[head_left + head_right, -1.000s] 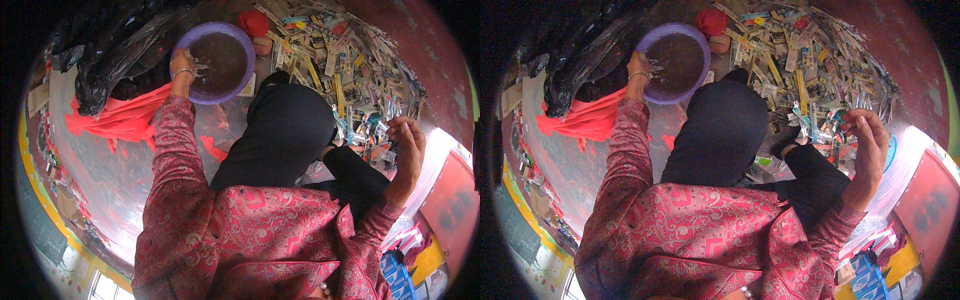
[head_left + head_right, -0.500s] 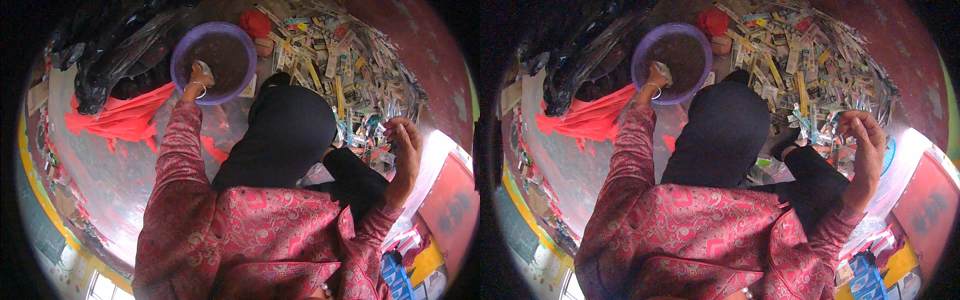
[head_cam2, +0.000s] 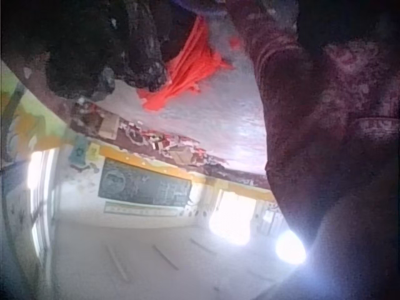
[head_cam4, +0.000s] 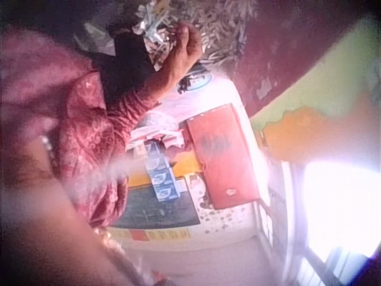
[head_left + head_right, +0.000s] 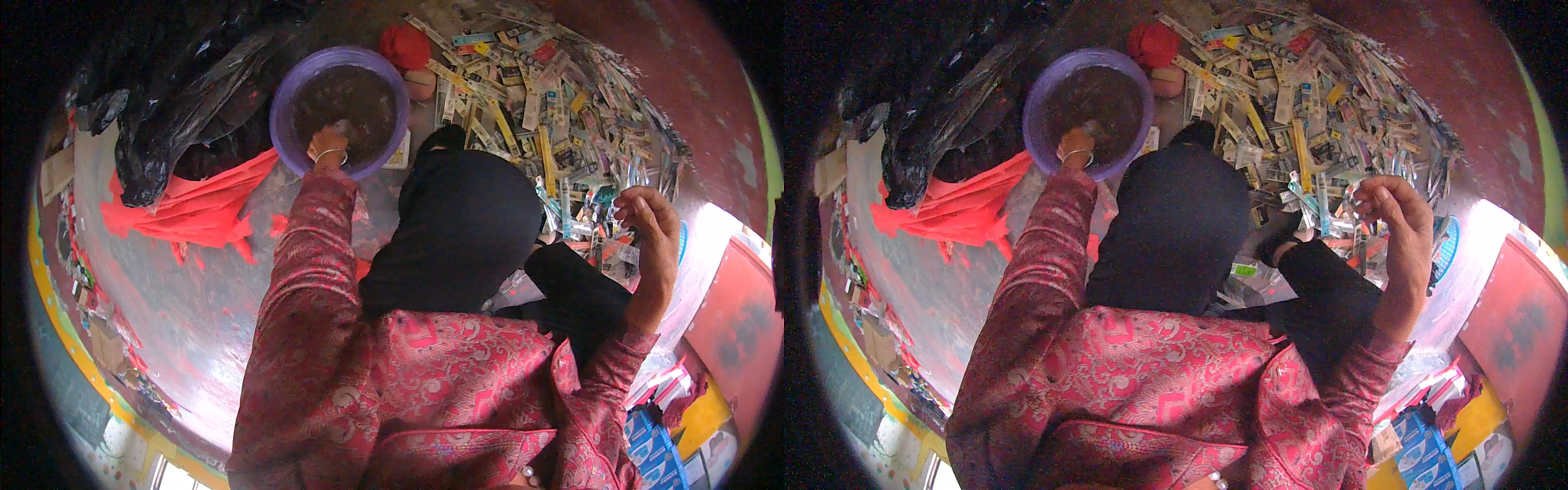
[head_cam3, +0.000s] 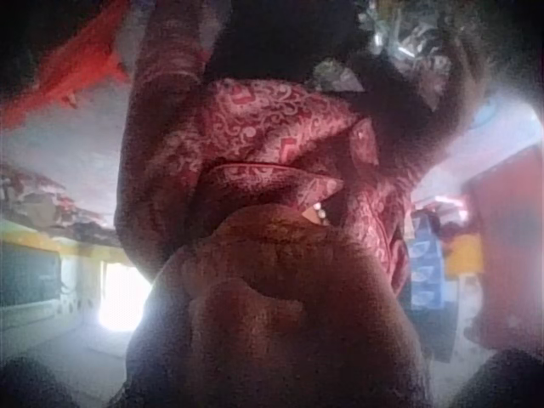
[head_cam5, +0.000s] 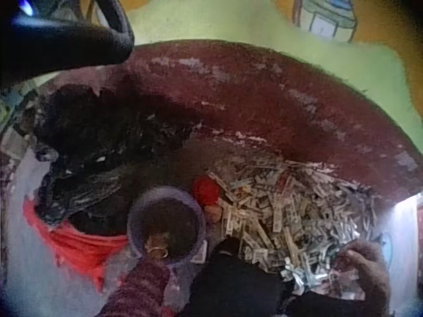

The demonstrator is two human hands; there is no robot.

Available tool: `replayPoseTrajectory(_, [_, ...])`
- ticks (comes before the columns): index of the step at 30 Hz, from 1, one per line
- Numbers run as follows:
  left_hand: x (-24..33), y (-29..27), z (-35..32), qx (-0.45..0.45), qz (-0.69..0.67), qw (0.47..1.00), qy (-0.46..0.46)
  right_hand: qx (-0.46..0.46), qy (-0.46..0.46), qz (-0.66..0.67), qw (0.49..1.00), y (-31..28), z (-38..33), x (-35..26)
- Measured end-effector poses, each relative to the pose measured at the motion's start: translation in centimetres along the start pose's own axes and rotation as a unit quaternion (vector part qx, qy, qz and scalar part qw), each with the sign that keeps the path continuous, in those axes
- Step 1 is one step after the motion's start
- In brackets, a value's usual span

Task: The person wipes plastic-wrapped items with a cloth dipped in a bucket of water and sorts them into different containers while sitting on the floor.

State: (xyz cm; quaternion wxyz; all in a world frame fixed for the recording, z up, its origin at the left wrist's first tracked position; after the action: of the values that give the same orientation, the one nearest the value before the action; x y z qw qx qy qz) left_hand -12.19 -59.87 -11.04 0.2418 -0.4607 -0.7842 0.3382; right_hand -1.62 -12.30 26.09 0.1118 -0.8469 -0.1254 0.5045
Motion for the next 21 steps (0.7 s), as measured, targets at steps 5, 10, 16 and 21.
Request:
replayPoseTrajectory(5, [-2.8, -2.0, 1.0, -0.012, -0.316, 0.948, -0.039, 0.011, -0.001, 0.009, 1.0, -0.2, -0.4, -0.2])
replayPoseTrajectory(10, [-0.9, -7.6, -3.5, -0.026, -0.624, 0.78, 0.039, 0.009, -0.004, 0.004, 1.0, -0.1, -1.3, -0.7])
replayPoseTrajectory(16, [-0.2, -11.7, -4.3, -0.083, -0.731, 0.673, 0.079, 0.009, -0.012, 0.01, 1.0, -0.3, -1.5, -0.8])
replayPoseTrajectory(21, [0.7, -12.3, -5.1, -0.111, -0.805, 0.572, 0.11, -0.002, -0.017, 0.019, 1.0, -0.4, -1.7, -0.6])
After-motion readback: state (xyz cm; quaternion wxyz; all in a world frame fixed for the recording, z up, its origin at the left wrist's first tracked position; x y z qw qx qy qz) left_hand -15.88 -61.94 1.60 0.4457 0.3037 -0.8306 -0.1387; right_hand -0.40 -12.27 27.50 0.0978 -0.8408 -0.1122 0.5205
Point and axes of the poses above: each hand's wrist, its own z-axis towards the middle knuckle, its own y-axis out of the palm, x = y × z, the point moved 6 cm from there along z, towards the middle knuckle, and after that the axes turned 8 degrees about -x, right-handed, at the moved point
